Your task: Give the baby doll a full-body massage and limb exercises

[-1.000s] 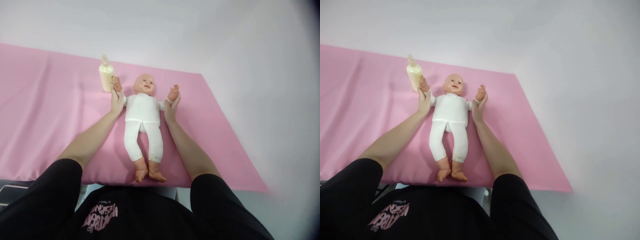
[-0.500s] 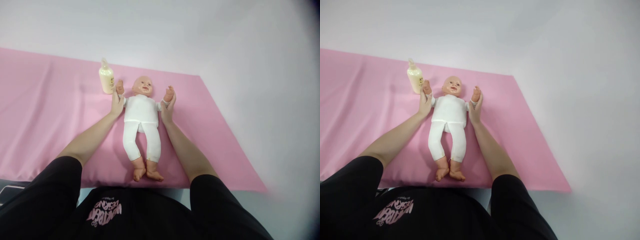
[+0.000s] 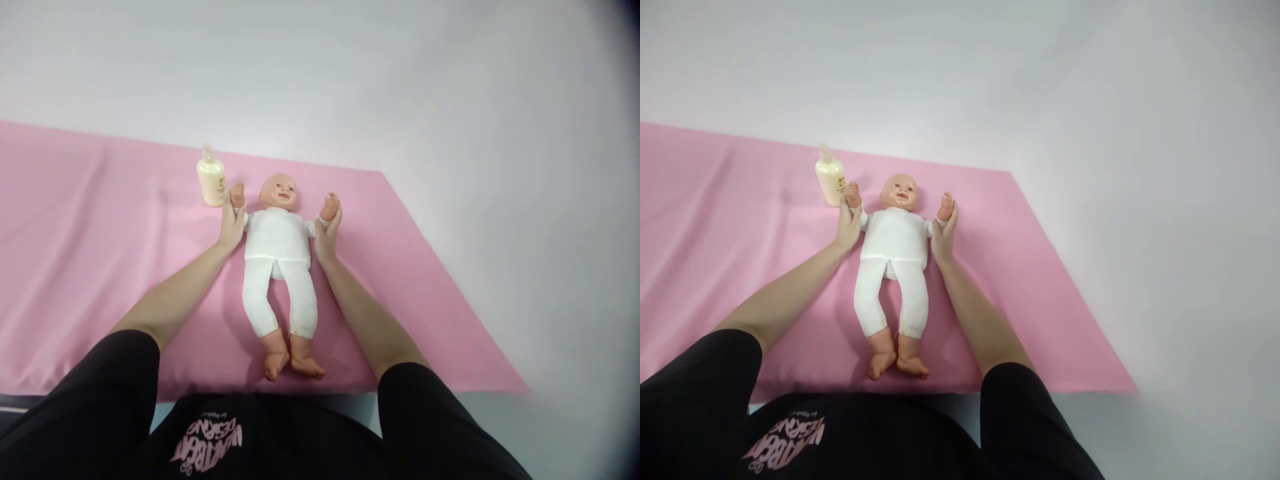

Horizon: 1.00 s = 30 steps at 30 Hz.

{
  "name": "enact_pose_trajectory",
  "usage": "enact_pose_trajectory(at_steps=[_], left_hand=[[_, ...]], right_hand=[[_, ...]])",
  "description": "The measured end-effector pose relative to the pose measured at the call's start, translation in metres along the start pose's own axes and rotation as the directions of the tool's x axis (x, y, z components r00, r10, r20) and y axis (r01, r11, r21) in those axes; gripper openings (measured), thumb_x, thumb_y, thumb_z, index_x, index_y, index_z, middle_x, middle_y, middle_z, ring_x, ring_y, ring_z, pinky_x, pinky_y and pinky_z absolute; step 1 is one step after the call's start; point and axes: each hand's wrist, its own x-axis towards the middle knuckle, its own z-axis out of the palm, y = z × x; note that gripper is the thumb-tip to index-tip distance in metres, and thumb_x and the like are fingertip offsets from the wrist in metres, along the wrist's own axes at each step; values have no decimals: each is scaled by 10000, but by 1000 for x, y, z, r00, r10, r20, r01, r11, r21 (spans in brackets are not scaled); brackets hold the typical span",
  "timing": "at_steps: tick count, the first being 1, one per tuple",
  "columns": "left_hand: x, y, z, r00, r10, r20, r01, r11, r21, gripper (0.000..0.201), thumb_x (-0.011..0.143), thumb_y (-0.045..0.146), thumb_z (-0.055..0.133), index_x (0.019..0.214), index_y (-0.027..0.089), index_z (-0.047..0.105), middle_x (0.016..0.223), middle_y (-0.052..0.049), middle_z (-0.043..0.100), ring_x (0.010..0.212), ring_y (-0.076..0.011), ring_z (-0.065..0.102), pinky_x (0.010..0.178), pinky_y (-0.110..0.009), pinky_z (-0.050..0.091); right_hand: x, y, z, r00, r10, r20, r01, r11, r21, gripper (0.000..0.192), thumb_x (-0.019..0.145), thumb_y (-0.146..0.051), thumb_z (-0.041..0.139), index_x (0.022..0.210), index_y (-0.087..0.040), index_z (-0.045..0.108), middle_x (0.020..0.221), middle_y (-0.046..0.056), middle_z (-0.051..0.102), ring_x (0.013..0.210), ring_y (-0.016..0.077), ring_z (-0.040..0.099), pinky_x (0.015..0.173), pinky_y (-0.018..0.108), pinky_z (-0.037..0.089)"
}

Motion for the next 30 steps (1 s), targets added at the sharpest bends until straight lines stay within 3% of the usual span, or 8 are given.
enact_pose_trajectory(at_steps=[11,17,24,30], left_hand=[[-1,5,1,1000,8,11,-8,1000,-26,834,967,736,517,1595,226,315,1680,-188,357,1610,-291,291,1349,-483,160],[-7,13,1,993,-110,-36,108,993,-56,910,943,779,507,1622,223,265,1711,-185,298,1623,-282,256,1352,-468,162],[-29,30,-7,978,-188,-92,179,979,-93,738,994,681,526,1582,292,309,1662,-136,401,1582,-260,355,1330,-448,257],[-33,29,-4,984,-169,-51,166,985,-52,721,1005,648,521,1583,268,317,1673,-163,375,1584,-266,351,1334,-470,246]], right_hand=[[-2,-4,2,999,43,-16,-43,999,19,783,972,-463,576,1636,-264,212,1711,138,297,1611,255,291,1328,598,201],[0,-16,0,996,38,-79,-33,997,69,813,973,-486,553,1647,-265,156,1727,137,252,1624,257,264,1323,619,201],[-19,-45,-2,990,56,-131,-49,997,58,743,1005,-427,523,1639,-275,165,1721,134,258,1620,246,286,1321,579,255],[-26,-41,3,996,1,-90,-2,1000,-8,710,1033,-444,460,1639,-298,119,1700,149,279,1617,238,301,1312,582,287]])
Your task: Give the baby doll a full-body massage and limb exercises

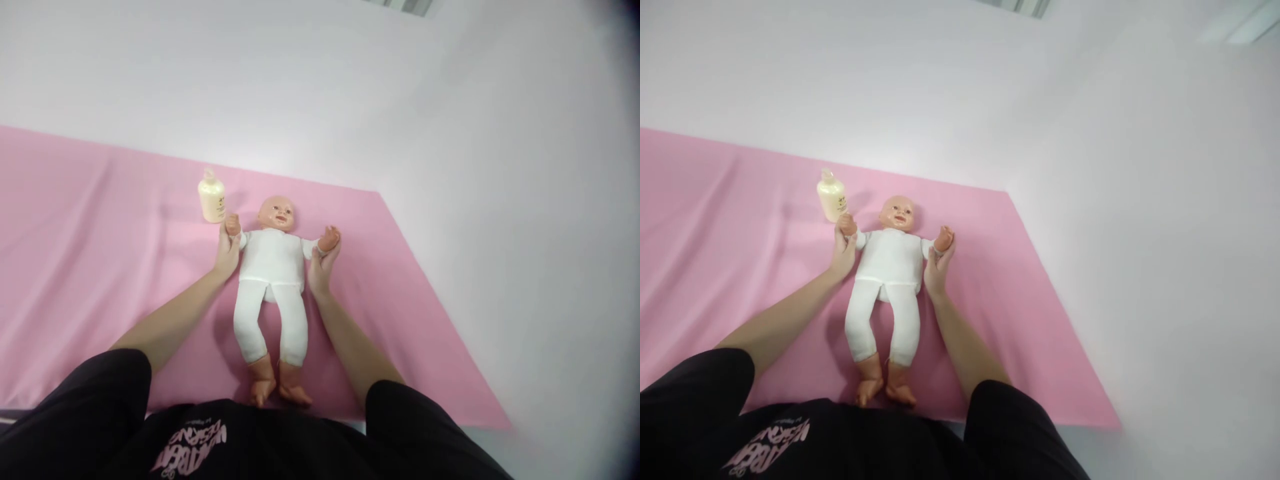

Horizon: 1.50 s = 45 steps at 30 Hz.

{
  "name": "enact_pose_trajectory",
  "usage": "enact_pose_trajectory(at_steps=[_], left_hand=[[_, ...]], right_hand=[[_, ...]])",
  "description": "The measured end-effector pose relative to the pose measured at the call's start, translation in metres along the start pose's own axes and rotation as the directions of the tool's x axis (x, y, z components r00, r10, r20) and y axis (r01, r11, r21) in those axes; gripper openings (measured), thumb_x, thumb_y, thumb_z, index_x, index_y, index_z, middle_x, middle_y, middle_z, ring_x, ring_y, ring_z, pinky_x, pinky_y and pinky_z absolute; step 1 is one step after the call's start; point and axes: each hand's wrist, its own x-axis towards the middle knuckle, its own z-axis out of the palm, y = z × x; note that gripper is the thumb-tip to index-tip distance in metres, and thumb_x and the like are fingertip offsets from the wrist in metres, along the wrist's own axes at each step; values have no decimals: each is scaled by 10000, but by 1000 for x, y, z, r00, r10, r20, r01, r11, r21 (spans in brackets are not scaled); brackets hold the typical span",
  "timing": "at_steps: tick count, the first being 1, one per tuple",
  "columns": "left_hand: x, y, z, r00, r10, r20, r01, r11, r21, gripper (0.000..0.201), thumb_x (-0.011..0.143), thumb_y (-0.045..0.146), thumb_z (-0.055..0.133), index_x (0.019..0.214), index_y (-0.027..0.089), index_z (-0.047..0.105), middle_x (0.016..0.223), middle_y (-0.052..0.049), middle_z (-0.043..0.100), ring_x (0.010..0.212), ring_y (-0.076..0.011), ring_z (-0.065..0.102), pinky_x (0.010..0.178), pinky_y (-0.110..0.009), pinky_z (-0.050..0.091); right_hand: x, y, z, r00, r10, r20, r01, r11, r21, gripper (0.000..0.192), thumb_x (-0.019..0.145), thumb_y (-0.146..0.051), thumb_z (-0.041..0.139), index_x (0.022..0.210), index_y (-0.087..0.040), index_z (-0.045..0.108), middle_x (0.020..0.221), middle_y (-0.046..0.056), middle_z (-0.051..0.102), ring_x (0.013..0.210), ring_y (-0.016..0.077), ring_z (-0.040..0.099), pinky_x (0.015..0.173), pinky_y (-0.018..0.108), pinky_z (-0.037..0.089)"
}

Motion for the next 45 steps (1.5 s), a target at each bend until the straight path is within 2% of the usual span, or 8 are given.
enact_pose_trajectory(at_steps=[3,10,17,23,30,34,39,45], left_hand=[[10,-3,2,996,84,24,-84,996,-11,747,1003,665,513,1597,265,304,1688,-150,361,1606,-255,308,1350,-447,194],[28,-15,7,997,70,13,-70,997,-29,946,939,790,502,1648,236,207,1740,-170,249,1639,-254,215,1355,-423,150],[37,-26,9,999,44,21,-44,999,-3,970,940,759,545,1654,191,214,1742,-188,231,1643,-260,198,1352,-456,141],[31,-10,8,994,72,79,-72,997,1,909,948,771,513,1631,209,302,1691,-181,367,1590,-277,347,1338,-451,223],[33,-12,-1,995,92,-36,-92,996,15,849,967,760,488,1645,298,269,1735,-117,292,1625,-263,261,1347,-442,197],[34,-16,-6,995,95,-38,-93,995,39,842,973,747,492,1642,284,277,1727,-129,299,1618,-278,276,1345,-453,198],[31,-15,-3,984,164,70,-171,978,121,722,991,665,544,1578,266,411,1591,-148,469,1542,-315,380,1323,-501,230],[28,-13,3,946,134,295,-235,911,339,522,958,452,651,1443,258,625,1332,-127,612,1319,-344,535,1236,-555,349]], right_hand=[[7,7,1,999,-15,51,16,1000,-10,744,1028,-474,464,1646,-290,94,1719,145,244,1634,236,254,1327,568,254],[31,29,3,999,-18,-38,18,1000,-3,836,1009,-539,434,1658,-222,14,1736,184,160,1645,270,202,1304,620,235],[34,44,8,999,23,-22,-22,999,32,842,991,-541,469,1648,-213,58,1733,191,164,1648,254,183,1312,618,193],[28,35,8,999,49,-18,-49,998,36,816,986,-514,477,1634,-215,82,1718,199,190,1638,269,205,1308,614,211],[30,12,3,998,-29,-60,29,1000,10,756,999,-462,447,1629,-256,83,1722,157,181,1644,284,184,1314,645,174],[30,12,-1,995,-33,-93,34,999,12,749,1006,-444,438,1634,-264,71,1728,143,169,1648,280,175,1316,645,181],[23,17,0,999,-8,31,9,999,-35,715,1007,-499,473,1626,-280,191,1668,129,316,1597,288,288,1304,619,244],[16,10,4,960,-81,267,129,977,-168,487,972,-342,490,1453,-297,554,1398,94,584,1358,271,523,1251,544,376]])
